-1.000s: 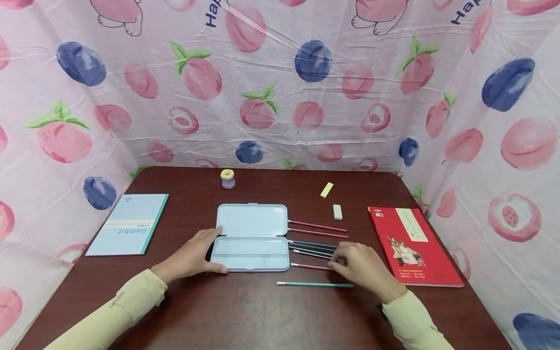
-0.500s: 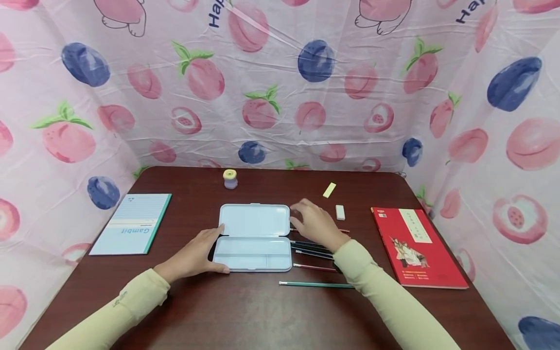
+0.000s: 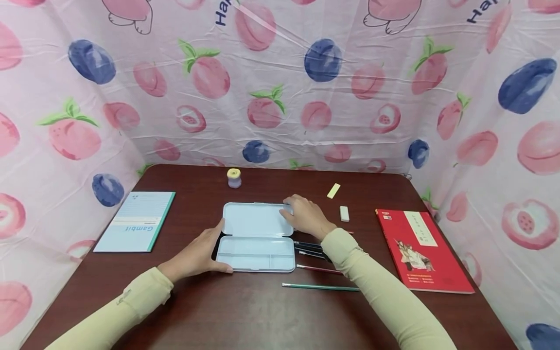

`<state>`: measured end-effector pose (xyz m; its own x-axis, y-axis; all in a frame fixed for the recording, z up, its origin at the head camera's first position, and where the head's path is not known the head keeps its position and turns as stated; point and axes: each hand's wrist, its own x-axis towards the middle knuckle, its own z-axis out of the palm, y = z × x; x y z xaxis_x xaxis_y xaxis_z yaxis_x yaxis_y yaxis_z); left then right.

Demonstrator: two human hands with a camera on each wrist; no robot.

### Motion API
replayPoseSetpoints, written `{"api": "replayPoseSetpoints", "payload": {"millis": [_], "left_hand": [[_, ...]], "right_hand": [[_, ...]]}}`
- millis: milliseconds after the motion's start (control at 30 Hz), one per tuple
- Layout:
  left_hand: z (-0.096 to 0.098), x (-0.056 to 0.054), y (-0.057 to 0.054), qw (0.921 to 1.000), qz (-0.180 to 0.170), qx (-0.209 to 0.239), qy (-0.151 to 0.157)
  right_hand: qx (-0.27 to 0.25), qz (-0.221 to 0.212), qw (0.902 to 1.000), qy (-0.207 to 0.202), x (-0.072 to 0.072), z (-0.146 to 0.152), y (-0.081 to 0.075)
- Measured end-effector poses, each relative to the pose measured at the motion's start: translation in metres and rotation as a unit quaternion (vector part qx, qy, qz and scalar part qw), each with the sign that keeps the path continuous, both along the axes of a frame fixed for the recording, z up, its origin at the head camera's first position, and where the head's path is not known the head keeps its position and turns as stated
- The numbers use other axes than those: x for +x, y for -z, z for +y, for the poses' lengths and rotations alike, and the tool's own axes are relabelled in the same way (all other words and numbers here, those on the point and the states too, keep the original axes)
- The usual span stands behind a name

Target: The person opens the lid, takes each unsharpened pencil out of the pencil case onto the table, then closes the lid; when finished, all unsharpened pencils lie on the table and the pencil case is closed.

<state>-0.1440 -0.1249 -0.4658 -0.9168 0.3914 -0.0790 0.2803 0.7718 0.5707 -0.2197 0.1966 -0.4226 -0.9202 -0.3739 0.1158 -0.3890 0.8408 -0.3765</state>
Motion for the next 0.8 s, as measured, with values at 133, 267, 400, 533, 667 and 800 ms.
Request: {"api": "replayPoseSetpoints", "payload": {"millis": [133, 267, 400, 533, 667, 800], "left_hand": [[0.001, 0.000, 0.000, 0.9998, -0.007, 0.017, -0.011], [0.001, 0.000, -0.001, 0.9993, -0.015, 0.027, -0.021], [0.000, 0.001, -0.001, 0.9995, -0.009, 0.025, -0.018], [0.000, 0.001, -0.001, 0.9994, -0.010, 0.022, -0.024], [-0.003, 0.002, 0.000, 0.9996, -0.014, 0.023, -0.013], [-0.008, 0.001, -0.001, 0.9989, -0.023, 0.034, 0.022]], "right_hand": [[-0.034, 0.033, 0.9989, -0.002, 0.009, 0.000, -0.003], [-0.056, 0.065, 0.9961, -0.020, 0.026, 0.001, -0.007], [-0.074, 0.085, 0.9929, -0.038, 0.046, 0.004, -0.008], [-0.098, 0.069, 0.9907, -0.064, 0.065, 0.008, -0.007], [-0.091, 0.042, 0.9912, -0.087, 0.080, 0.009, 0.000], [-0.050, 0.017, 0.9946, -0.089, 0.090, 0.008, 0.008]]}}
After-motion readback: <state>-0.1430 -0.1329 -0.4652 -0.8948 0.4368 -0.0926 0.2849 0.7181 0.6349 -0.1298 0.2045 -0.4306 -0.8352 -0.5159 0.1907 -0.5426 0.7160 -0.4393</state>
